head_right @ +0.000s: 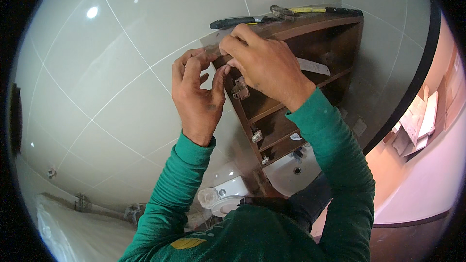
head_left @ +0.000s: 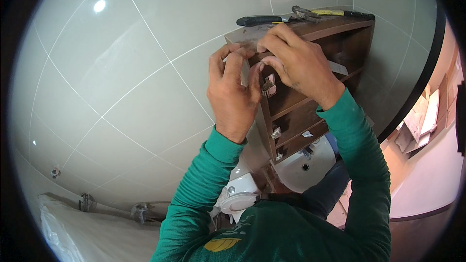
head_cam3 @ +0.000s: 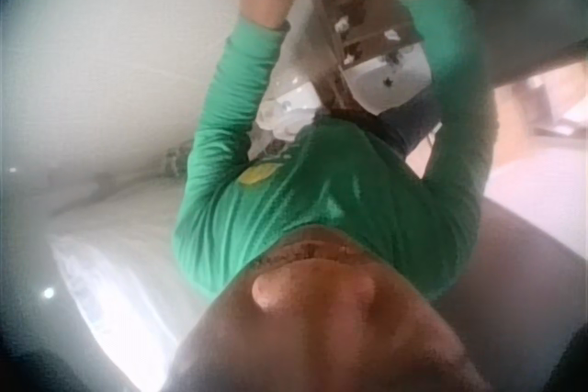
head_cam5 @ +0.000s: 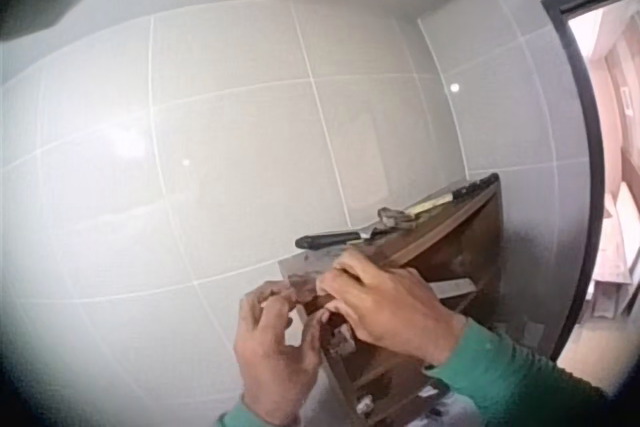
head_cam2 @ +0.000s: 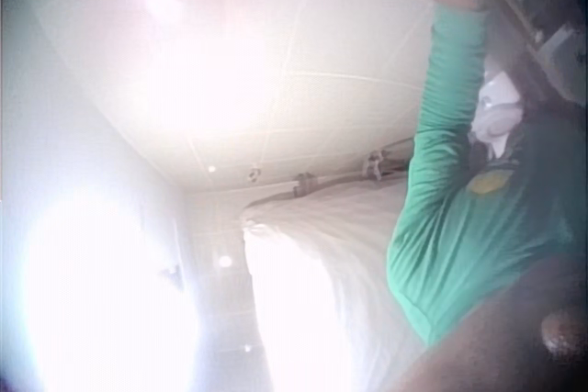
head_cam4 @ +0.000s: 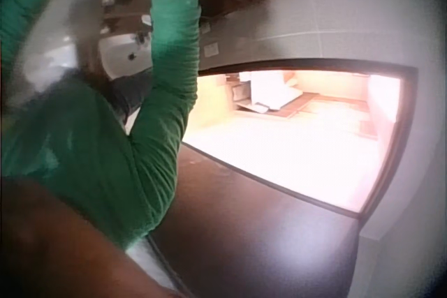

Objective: The person assembles a wooden wall cabinet in a bathroom, using a hammer, utility knife, and metal ruler. They secure the cabinet to the wall, adjust the door hinges, and use the ruler to check alignment. The person then walks into an adjacent room where other workers are present.

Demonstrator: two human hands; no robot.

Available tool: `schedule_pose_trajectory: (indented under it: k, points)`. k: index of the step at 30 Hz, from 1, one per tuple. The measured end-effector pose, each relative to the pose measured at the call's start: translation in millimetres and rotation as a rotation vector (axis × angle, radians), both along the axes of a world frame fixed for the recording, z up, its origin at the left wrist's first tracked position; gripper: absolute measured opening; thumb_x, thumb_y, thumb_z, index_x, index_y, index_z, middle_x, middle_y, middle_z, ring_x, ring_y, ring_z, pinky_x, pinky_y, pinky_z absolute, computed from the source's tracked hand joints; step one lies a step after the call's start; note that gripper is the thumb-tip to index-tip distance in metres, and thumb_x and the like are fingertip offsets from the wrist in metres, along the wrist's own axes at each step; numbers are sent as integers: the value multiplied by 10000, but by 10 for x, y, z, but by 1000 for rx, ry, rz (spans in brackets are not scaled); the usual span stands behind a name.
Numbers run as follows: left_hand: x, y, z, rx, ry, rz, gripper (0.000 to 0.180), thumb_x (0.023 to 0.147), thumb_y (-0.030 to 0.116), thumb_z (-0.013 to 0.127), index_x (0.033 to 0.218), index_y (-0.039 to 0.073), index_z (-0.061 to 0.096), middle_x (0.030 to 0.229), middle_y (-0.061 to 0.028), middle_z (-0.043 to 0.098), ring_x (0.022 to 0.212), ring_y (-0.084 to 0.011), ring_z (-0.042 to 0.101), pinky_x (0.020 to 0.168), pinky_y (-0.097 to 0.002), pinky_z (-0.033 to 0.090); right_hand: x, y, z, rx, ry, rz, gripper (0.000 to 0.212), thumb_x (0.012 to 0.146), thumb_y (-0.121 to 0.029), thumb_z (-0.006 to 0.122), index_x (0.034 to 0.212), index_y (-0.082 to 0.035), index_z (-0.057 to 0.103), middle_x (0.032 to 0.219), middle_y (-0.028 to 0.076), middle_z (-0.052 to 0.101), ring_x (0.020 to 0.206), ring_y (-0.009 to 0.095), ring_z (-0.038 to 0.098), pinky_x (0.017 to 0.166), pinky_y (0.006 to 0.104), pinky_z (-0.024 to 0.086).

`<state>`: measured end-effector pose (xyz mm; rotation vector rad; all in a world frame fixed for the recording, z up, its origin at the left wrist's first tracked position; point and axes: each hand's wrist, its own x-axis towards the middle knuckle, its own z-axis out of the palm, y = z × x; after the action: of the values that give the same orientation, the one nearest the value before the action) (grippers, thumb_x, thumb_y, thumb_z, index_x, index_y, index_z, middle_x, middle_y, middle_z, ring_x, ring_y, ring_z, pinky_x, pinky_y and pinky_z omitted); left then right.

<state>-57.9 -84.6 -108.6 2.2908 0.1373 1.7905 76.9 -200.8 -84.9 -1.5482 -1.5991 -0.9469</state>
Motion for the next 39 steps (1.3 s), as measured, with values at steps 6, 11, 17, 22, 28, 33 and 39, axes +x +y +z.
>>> schedule_pose_trajectory:
  k: [6, 11, 17, 22, 28, 33, 39]
  points:
    - [36, 6, -14, 76, -24, 13, 281, 849, -7, 785, 1107, 33, 679, 1285, -187, 625, 1190, -390, 599, 987, -453, 515, 4, 21, -5, 25, -7, -1, 280, 893, -110, 756, 1131, -141, 612, 1107, 71, 588, 864, 354, 729, 691, 465, 614]
    - [50, -128, -110, -57, -44, 12, 295, 876, -21, 724, 1165, 7, 670, 1367, -261, 567, 1327, -428, 474, 1123, -498, 386, -19, -23, -68, 2, 106, 83, 331, 886, -96, 767, 1185, -165, 642, 1153, 85, 588, 880, 359, 727, 705, 457, 614]
    - [11, -350, -171, -272, -74, -115, 307, 936, 14, 675, 1242, -9, 664, 1456, -283, 491, 1375, -418, 436, 1131, -497, 385, 16, -15, -54, -10, 165, 177, 299, 887, -100, 770, 1163, -149, 666, 1154, 96, 591, 893, 355, 716, 731, 445, 609]
    - [-14, -366, -246, -314, -87, -195, 371, 947, 50, 703, 1313, -3, 673, 1471, -277, 508, 1412, -385, 483, 1163, -476, 378, 11, 3, 29, 28, 101, 192, 292, 878, -95, 767, 1143, -134, 653, 1121, 89, 601, 879, 349, 714, 725, 442, 609]
    - [-75, -510, -245, -200, -40, -60, 429, 949, 64, 645, 1370, -22, 658, 1476, -277, 475, 1415, -404, 460, 1175, -514, 363, -86, 60, -48, 114, 44, 134, 280, 831, -48, 769, 1074, -75, 634, 1012, 86, 635, 800, 336, 719, 645, 405, 603]
    - [-45, -458, -310, -104, -80, -191, 413, 935, -63, 579, 1336, -29, 673, 1425, -270, 502, 1363, -408, 505, 1182, -505, 378, -80, 161, -101, 238, 112, 190, 276, 775, -5, 813, 991, -55, 649, 920, 103, 665, 771, 294, 722, 646, 371, 596]
    - [-53, -14, -68, -329, -126, -306, 302, 956, -11, 679, 1256, 5, 705, 1290, -163, 621, 1112, -254, 667, 868, -332, 601, -202, 174, -149, 316, 220, 162, 224, 808, -17, 832, 955, -28, 664, 854, 78, 666, 687, 194, 622, 601, 317, 515]
